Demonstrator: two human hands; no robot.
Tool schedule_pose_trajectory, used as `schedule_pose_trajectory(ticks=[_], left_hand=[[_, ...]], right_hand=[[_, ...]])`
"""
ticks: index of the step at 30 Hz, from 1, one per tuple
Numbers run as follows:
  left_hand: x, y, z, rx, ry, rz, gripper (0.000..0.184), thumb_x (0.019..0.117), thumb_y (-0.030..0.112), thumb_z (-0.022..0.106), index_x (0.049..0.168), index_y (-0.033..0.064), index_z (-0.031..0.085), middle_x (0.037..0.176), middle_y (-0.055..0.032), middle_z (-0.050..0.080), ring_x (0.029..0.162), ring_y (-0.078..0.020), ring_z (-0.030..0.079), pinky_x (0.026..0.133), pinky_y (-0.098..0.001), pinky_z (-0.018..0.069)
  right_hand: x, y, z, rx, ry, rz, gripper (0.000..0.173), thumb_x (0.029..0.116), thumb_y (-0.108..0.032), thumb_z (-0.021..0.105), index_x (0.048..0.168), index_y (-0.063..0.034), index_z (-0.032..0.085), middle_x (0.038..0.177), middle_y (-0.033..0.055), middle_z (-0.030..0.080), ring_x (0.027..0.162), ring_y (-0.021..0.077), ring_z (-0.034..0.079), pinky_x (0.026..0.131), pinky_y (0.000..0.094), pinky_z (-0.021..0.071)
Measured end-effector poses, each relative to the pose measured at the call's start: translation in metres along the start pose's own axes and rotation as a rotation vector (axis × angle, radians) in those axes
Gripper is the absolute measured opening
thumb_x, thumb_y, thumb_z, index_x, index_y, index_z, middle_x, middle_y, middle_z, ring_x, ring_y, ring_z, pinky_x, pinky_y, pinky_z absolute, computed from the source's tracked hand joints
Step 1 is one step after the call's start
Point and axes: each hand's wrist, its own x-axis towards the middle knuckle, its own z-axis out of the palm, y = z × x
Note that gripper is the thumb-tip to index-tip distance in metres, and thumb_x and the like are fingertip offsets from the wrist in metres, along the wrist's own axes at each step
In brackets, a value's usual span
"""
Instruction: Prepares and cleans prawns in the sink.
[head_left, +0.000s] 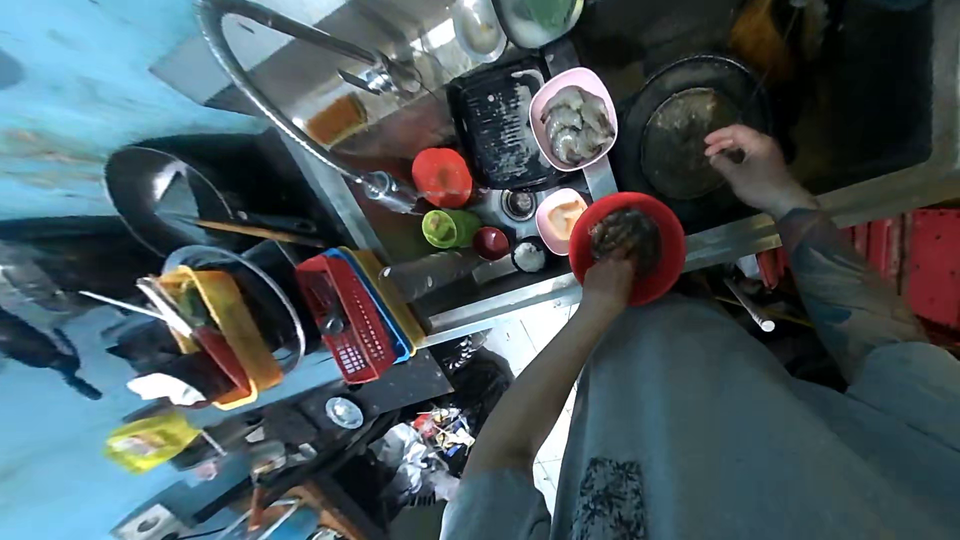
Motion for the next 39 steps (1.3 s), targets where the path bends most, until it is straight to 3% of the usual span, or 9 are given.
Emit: schedule_pose_trajectory(ticks=[3,7,13,20,23,27,30,34,39], left_hand=[[0.0,0.0,-0.005,0.048,-0.009,-0.052,0.034,0.0918,0.024,0.076,0.121,0.0072,0.07,0.138,-0.0152,0.059,0.116,-0.0395,0.063,0.085,-0.0583,0.0583],[0.004,0.002,-0.002,0.105,0.007,-0.048,0.041,0.0968,0.038,0.07,0.12,0.005,0.071,0.14,-0.0166,0.058,0.121,-0.0407,0.061,0.085,-0.0611,0.0566],[0.007,0.014,-0.001,0.221,-0.07,-0.005,0.03,0.0935,0.013,0.069,0.119,-0.0019,0.069,0.138,-0.0239,0.057,0.113,-0.0454,0.063,0.082,-0.0617,0.0571],[0.008,-0.003,-0.009,0.245,-0.004,0.029,0.039,0.0981,0.036,0.061,0.119,0.0035,0.069,0.131,-0.0166,0.064,0.113,-0.0395,0.065,0.082,-0.0613,0.0558],[0.001,-0.014,-0.014,0.117,0.063,0.045,0.045,0.0963,0.044,0.064,0.122,0.0074,0.07,0.132,-0.0138,0.065,0.117,-0.0366,0.065,0.087,-0.0617,0.0553],[-0.001,-0.042,-0.023,-0.149,0.095,0.137,0.037,0.0997,0.042,0.059,0.113,0.0096,0.072,0.117,-0.012,0.069,0.106,-0.0315,0.068,0.088,-0.0608,0.0554],[-0.001,-0.059,-0.028,-0.382,0.112,0.254,0.031,0.1019,0.032,0.06,0.114,0.0068,0.072,0.116,-0.0115,0.07,0.107,-0.0249,0.068,0.097,-0.0531,0.0547],[-0.004,-0.067,-0.034,-0.62,0.11,0.328,0.027,0.1036,0.028,0.06,0.116,0.0057,0.071,0.116,-0.0092,0.069,0.107,-0.0168,0.066,0.099,-0.0422,0.0545],[-0.008,-0.068,-0.036,-0.56,0.108,0.35,0.029,0.1035,0.029,0.06,0.116,0.005,0.07,0.124,-0.0117,0.066,0.116,-0.0201,0.064,0.104,-0.045,0.0513]], right_hand=[[-0.027,-0.025,0.007,0.037,0.021,-0.099,0.03,0.1037,-0.014,0.055,0.131,-0.0055,0.064,0.125,0.0094,0.069,0.118,0.0146,0.065,0.105,0.0344,0.0527],[-0.065,-0.053,0.028,-0.021,-0.037,-0.241,0.026,0.1058,-0.016,0.053,0.124,-0.0042,0.068,0.121,0.009,0.071,0.116,0.0141,0.066,0.105,0.0345,0.0534],[-0.095,-0.058,0.056,-0.16,-0.103,-0.298,0.025,0.1072,-0.019,0.053,0.123,-0.0125,0.072,0.122,0.0037,0.071,0.119,0.0155,0.065,0.106,0.0368,0.0528],[-0.106,-0.056,0.061,-0.079,-0.018,-0.3,0.025,0.107,-0.018,0.053,0.121,-0.0091,0.072,0.12,0.0045,0.072,0.113,0.0107,0.067,0.102,0.0319,0.0559],[-0.111,-0.059,0.059,-0.082,-0.014,-0.26,0.025,0.1072,-0.02,0.053,0.121,-0.0102,0.071,0.12,0.0039,0.071,0.114,0.0105,0.067,0.103,0.0321,0.0553],[-0.114,-0.058,0.062,-0.277,-0.064,-0.259,0.028,0.1058,-0.018,0.053,0.128,-0.0189,0.07,0.126,0.0005,0.07,0.128,0.0215,0.058,0.113,0.0447,0.0444],[-0.112,-0.062,0.072,-0.434,-0.095,-0.276,0.034,0.1035,-0.018,0.058,0.136,-0.0258,0.066,0.134,-0.0025,0.067,0.135,0.0284,0.051,0.11,0.0535,0.0413],[-0.108,-0.069,0.083,-0.411,-0.083,-0.23,0.037,0.1043,-0.029,0.059,0.141,-0.0231,0.061,0.138,-0.0017,0.065,0.136,0.0297,0.049,0.11,0.0557,0.0382],[-0.108,-0.084,0.09,-0.516,-0.102,-0.4,0.051,0.1047,-0.032,0.059,0.154,-0.0263,0.048,0.161,-0.006,0.044,0.143,0.0315,0.043,0.105,0.0576,0.0418]])
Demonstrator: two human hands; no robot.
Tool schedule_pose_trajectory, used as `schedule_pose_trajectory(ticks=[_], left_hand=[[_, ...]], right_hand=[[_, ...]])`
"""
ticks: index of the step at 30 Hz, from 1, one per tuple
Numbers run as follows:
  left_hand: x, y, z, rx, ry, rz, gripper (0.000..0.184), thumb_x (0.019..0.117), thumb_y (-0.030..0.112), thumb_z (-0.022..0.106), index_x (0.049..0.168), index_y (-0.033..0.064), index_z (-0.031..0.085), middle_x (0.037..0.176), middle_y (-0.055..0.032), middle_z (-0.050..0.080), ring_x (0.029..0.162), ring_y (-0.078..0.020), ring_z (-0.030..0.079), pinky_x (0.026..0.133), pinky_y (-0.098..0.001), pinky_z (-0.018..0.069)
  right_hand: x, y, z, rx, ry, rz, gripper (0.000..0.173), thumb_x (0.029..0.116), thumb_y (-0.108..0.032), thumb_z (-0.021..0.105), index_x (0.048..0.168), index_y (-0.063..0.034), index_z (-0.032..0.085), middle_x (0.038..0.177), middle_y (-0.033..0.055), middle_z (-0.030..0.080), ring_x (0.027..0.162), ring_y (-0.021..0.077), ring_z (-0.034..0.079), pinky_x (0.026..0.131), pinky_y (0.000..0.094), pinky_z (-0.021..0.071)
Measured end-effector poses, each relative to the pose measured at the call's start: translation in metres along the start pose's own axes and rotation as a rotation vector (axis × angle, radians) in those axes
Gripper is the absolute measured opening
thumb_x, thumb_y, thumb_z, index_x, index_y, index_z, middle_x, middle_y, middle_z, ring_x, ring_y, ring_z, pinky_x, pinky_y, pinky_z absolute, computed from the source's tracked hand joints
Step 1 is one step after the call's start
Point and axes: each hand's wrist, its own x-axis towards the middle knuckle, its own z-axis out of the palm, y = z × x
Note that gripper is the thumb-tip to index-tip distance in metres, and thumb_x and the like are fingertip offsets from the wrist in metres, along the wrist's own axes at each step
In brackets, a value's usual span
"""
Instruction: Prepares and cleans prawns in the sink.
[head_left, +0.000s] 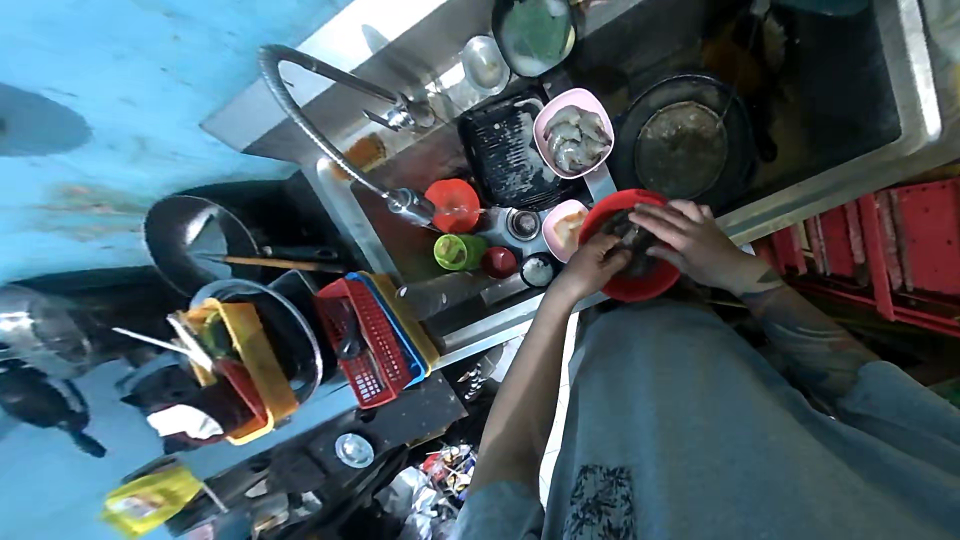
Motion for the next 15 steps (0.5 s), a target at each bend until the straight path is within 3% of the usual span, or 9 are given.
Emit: schedule_pose_trajectory(ticks=[2,4,6,10,13,15], left_hand=[[0.001,0.001,0.0,0.067,-0.034,0.016,0.029,0.1026,0.029,0.06,0.115,0.0052,0.071,0.121,-0.0126,0.067,0.114,-0.0221,0.064,0.103,-0.0471,0.0516],[0.002,0.005,-0.001,0.109,-0.076,0.023,0.03,0.1025,0.03,0.061,0.116,0.0052,0.071,0.119,-0.0127,0.067,0.112,-0.0229,0.065,0.102,-0.0475,0.0522],[0.001,0.01,-0.003,0.112,-0.109,0.036,0.031,0.1022,0.03,0.063,0.118,0.0044,0.071,0.12,-0.0133,0.067,0.112,-0.0233,0.065,0.102,-0.0463,0.0519],[-0.004,0.011,-0.006,0.048,-0.11,0.009,0.036,0.1005,0.028,0.066,0.128,0.0048,0.066,0.121,-0.0136,0.068,0.111,-0.0224,0.066,0.102,-0.0448,0.0526],[-0.008,0.01,-0.003,-0.061,-0.035,-0.073,0.059,0.0968,0.027,0.072,0.147,0.0089,0.047,0.112,-0.0148,0.069,0.097,-0.0245,0.07,0.09,-0.0472,0.0582],[-0.012,0.01,-0.002,-0.081,0.027,-0.105,0.058,0.0963,0.028,0.073,0.144,0.0083,0.047,0.11,-0.0132,0.07,0.096,-0.0234,0.071,0.089,-0.0465,0.0594]], right_hand=[[0.0,-0.002,0.004,-0.079,0.004,-0.1,0.046,0.1052,-0.033,0.058,0.151,-0.0291,0.053,0.159,-0.0067,0.047,0.143,0.0284,0.043,0.108,0.0552,0.0387],[0.002,0.0,0.009,-0.113,0.027,-0.149,0.035,0.1052,-0.031,0.059,0.14,-0.0273,0.064,0.142,-0.0027,0.063,0.137,0.0285,0.05,0.109,0.0546,0.0385],[0.003,0.0,0.011,-0.136,0.017,-0.149,0.028,0.1056,-0.029,0.058,0.131,-0.0219,0.068,0.124,0.0029,0.07,0.13,0.0307,0.055,0.109,0.0559,0.0396],[0.004,0.0,0.014,-0.139,-0.003,-0.091,0.023,0.1058,-0.029,0.058,0.118,-0.0172,0.072,0.112,0.0054,0.072,0.126,0.0307,0.057,0.108,0.0564,0.0386],[0.002,0.001,0.015,-0.04,-0.012,-0.022,0.025,0.1056,-0.032,0.057,0.117,-0.0193,0.076,0.109,0.0038,0.073,0.126,0.0306,0.056,0.108,0.059,0.0355],[0.001,0.001,0.015,0.05,0.004,0.022,0.026,0.1051,-0.033,0.058,0.116,-0.0196,0.077,0.107,0.0034,0.074,0.126,0.0314,0.056,0.109,0.0621,0.0335]])
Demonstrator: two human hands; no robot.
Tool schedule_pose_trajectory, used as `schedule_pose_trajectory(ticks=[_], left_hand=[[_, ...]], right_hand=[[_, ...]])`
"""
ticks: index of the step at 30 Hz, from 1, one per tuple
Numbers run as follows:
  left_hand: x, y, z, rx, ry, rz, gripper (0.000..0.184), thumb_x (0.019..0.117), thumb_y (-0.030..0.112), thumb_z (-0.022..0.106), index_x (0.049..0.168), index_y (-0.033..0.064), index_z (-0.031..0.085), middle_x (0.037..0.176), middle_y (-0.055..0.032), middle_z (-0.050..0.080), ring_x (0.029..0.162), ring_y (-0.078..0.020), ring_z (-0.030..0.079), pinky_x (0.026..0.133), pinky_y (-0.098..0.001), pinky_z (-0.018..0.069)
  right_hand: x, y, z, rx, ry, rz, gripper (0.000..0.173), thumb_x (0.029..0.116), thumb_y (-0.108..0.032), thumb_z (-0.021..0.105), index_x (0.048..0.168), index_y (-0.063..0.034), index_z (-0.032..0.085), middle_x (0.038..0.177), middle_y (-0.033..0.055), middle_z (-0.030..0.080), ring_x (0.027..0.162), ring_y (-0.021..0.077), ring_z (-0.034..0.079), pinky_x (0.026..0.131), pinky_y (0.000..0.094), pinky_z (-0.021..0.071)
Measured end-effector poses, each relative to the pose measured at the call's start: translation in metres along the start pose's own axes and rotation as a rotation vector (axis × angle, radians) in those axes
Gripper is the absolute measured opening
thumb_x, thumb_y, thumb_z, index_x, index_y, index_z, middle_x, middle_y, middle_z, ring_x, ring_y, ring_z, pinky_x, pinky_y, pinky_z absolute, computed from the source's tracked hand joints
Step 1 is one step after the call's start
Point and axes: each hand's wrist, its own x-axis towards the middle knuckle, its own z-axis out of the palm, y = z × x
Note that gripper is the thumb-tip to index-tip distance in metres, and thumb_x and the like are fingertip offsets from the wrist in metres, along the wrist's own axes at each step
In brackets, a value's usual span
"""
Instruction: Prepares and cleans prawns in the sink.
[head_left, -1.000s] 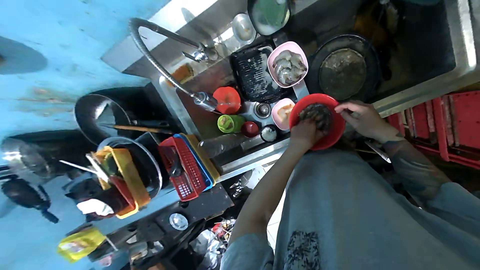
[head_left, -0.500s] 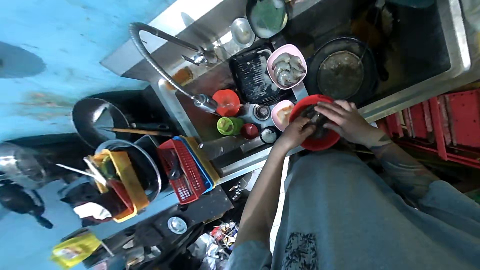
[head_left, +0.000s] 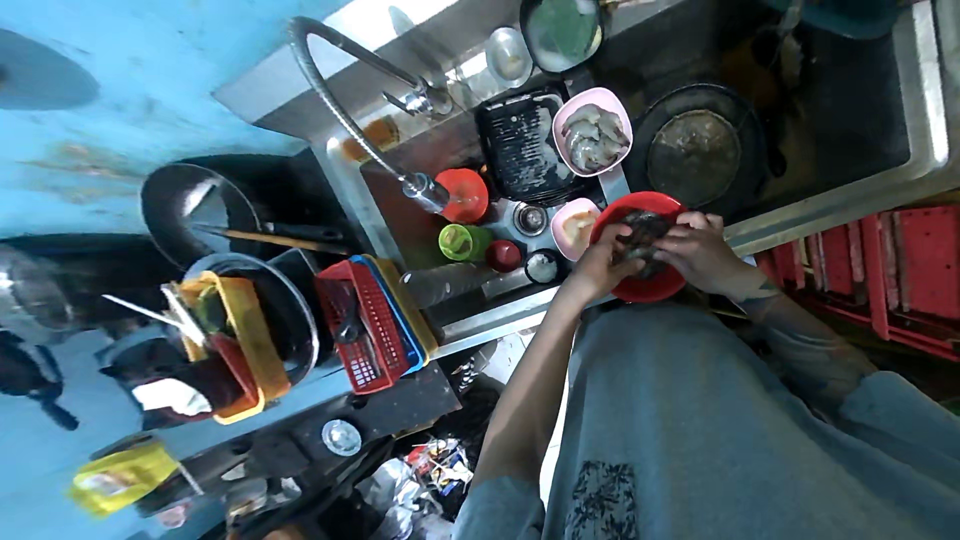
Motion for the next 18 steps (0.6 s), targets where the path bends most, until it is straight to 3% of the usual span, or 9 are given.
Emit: schedule_pose_trajectory(ticks=[4,6,7,9,11,15,18], left_hand=[[-0.008,0.001,0.007,0.141,0.121,0.092,0.028,0.103,0.03,0.063,0.117,0.0064,0.069,0.106,-0.0096,0.072,0.096,-0.0193,0.07,0.092,-0.0444,0.058],[-0.011,0.0,0.01,0.196,0.141,0.155,0.029,0.1058,0.03,0.058,0.119,0.0071,0.07,0.114,-0.0101,0.07,0.106,-0.0197,0.069,0.099,-0.043,0.0553],[-0.011,0.0,0.011,0.219,0.147,0.163,0.03,0.1066,0.031,0.056,0.119,0.0073,0.07,0.115,-0.0102,0.07,0.107,-0.0202,0.068,0.099,-0.0426,0.0551],[-0.013,0.001,0.013,0.257,0.162,0.171,0.03,0.107,0.029,0.055,0.119,0.0062,0.07,0.112,-0.012,0.068,0.106,-0.0228,0.068,0.097,-0.0434,0.0556],[-0.013,0.002,0.015,0.283,0.173,0.184,0.03,0.1072,0.027,0.054,0.12,0.0047,0.069,0.113,-0.0143,0.068,0.107,-0.0255,0.067,0.097,-0.0446,0.0559],[-0.011,0.002,0.018,0.285,0.196,0.204,0.03,0.1075,0.026,0.054,0.122,0.0051,0.069,0.118,-0.0143,0.066,0.108,-0.0253,0.067,0.096,-0.0447,0.0564],[-0.009,-0.002,0.02,0.24,0.244,0.233,0.03,0.1078,0.025,0.053,0.123,0.0043,0.069,0.121,-0.0145,0.066,0.111,-0.0248,0.066,0.099,-0.0438,0.0553]], right_hand=[[-0.004,0.002,0.001,0.059,-0.014,0.045,0.03,0.1059,-0.036,0.055,0.115,-0.0195,0.079,0.107,0.0009,0.075,0.127,0.0297,0.054,0.11,0.0613,0.0305],[-0.007,0.001,0.002,0.012,-0.003,0.039,0.03,0.105,-0.038,0.057,0.12,-0.0227,0.077,0.114,-0.0016,0.074,0.129,0.03,0.053,0.109,0.0625,0.0311],[-0.008,-0.001,0.001,-0.039,-0.009,0.041,0.032,0.1039,-0.04,0.058,0.128,-0.0255,0.073,0.123,-0.0035,0.072,0.133,0.0305,0.051,0.109,0.0632,0.0318],[-0.005,-0.009,-0.006,-0.157,-0.053,0.038,0.053,0.1023,-0.048,0.058,0.151,-0.0273,0.054,0.151,-0.005,0.055,0.142,0.0328,0.043,0.108,0.0627,0.0337],[0.001,-0.016,-0.009,-0.203,-0.069,-0.023,0.058,0.1036,-0.046,0.057,0.156,-0.0223,0.047,0.159,-0.002,0.047,0.142,0.0333,0.043,0.107,0.0599,0.0373],[0.011,-0.016,0.002,-0.2,-0.087,-0.149,0.038,0.1068,-0.031,0.056,0.138,-0.0115,0.062,0.133,0.0052,0.068,0.13,0.0313,0.056,0.104,0.0536,0.0439],[0.017,-0.015,0.008,-0.163,-0.062,-0.146,0.033,0.1097,-0.031,0.048,0.124,-0.0069,0.066,0.115,0.0092,0.072,0.118,0.0301,0.062,0.101,0.0517,0.046]])
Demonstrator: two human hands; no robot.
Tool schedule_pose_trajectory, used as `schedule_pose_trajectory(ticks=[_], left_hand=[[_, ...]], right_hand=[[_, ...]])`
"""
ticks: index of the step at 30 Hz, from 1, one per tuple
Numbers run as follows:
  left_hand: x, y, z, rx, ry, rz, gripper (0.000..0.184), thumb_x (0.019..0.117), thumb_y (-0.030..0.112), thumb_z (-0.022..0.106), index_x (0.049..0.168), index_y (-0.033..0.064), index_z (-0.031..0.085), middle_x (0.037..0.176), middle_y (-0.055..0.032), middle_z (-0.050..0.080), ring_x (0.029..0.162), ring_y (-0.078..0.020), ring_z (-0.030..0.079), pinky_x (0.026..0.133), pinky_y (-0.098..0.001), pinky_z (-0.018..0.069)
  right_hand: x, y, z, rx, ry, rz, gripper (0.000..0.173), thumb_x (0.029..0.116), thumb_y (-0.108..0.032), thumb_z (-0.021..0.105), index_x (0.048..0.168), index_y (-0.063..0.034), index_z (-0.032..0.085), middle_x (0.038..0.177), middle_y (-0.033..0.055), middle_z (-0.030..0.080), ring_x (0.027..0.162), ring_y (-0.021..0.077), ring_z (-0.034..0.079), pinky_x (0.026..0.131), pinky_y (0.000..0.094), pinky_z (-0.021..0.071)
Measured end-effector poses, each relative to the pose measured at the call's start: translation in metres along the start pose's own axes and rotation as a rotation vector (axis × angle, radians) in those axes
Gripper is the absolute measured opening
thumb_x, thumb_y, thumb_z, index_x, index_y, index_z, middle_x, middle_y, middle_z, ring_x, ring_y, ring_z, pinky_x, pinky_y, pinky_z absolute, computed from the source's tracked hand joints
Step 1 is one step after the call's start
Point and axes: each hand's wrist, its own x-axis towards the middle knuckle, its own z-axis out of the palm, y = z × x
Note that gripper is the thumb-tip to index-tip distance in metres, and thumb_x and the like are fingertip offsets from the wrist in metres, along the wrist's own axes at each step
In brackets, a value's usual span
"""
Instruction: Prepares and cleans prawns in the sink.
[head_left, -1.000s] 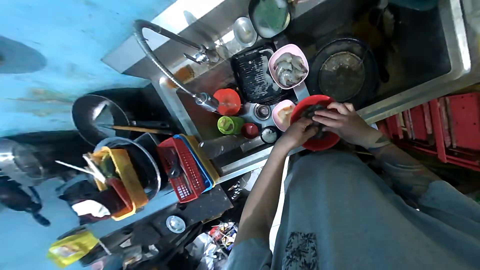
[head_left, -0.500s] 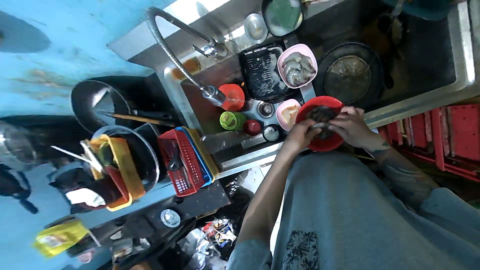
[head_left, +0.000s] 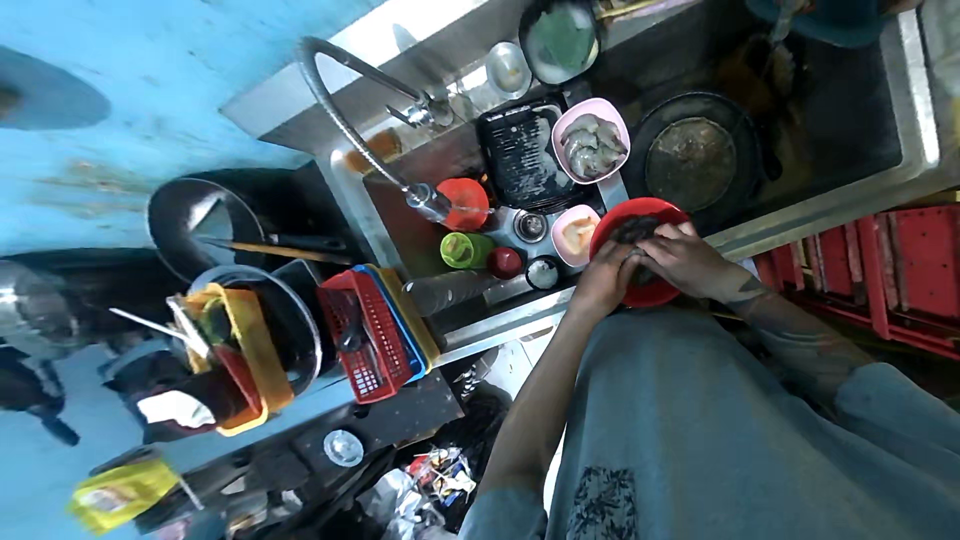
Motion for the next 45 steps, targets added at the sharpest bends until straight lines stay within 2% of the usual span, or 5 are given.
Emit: schedule_pose_trajectory(ticks=[11,24,32,41,45], left_hand=[[-0.014,-0.007,0.02,-0.212,0.144,-0.094,0.027,0.1071,0.024,0.055,0.117,0.0038,0.07,0.11,-0.0118,0.068,0.102,-0.0199,0.067,0.094,-0.0404,0.0567],[0.002,-0.001,0.015,0.3,-0.014,-0.025,0.034,0.1073,0.032,0.051,0.121,0.0074,0.069,0.12,-0.0117,0.07,0.115,-0.0273,0.067,0.095,-0.046,0.0572],[0.0,-0.002,0.019,0.11,0.015,-0.099,0.028,0.1054,0.03,0.056,0.117,0.008,0.069,0.116,-0.0109,0.071,0.105,-0.0259,0.07,0.091,-0.0498,0.0581],[-0.009,-0.007,0.014,-0.059,0.058,-0.088,0.025,0.1068,0.027,0.054,0.115,0.0067,0.067,0.11,-0.0118,0.069,0.097,-0.0246,0.069,0.087,-0.049,0.0585],[-0.004,-0.013,0.012,-0.055,0.024,-0.117,0.028,0.1069,0.031,0.052,0.115,0.0091,0.067,0.11,-0.0086,0.069,0.098,-0.0209,0.068,0.089,-0.0459,0.0573]], right_hand=[[0.001,-0.007,0.008,0.244,-0.034,0.219,0.024,0.1067,-0.023,0.053,0.112,-0.0075,0.071,0.104,0.0113,0.072,0.107,0.0306,0.065,0.097,0.0562,0.0463],[0.002,-0.004,0.002,-0.038,-0.15,0.045,0.022,0.1046,-0.02,0.056,0.116,-0.0041,0.067,0.109,0.0124,0.071,0.111,0.0333,0.063,0.095,0.0519,0.0485],[0.008,0.0,-0.001,0.274,-0.14,0.222,0.024,0.1028,-0.021,0.053,0.105,-0.0052,0.071,0.099,0.0151,0.07,0.105,0.0334,0.065,0.1,0.0577,0.044],[0.005,-0.027,-0.047,0.567,-0.188,0.331,0.021,0.105,-0.008,0.054,0.118,0.0003,0.069,0.112,0.02,0.07,0.108,0.0323,0.067,0.1,0.05,0.0516],[0.007,0.004,-0.02,0.598,-0.213,0.241,0.027,0.1057,-0.027,0.056,0.116,-0.0065,0.069,0.108,0.0116,0.071,0.105,0.0213,0.068,0.099,0.0445,0.0537]])
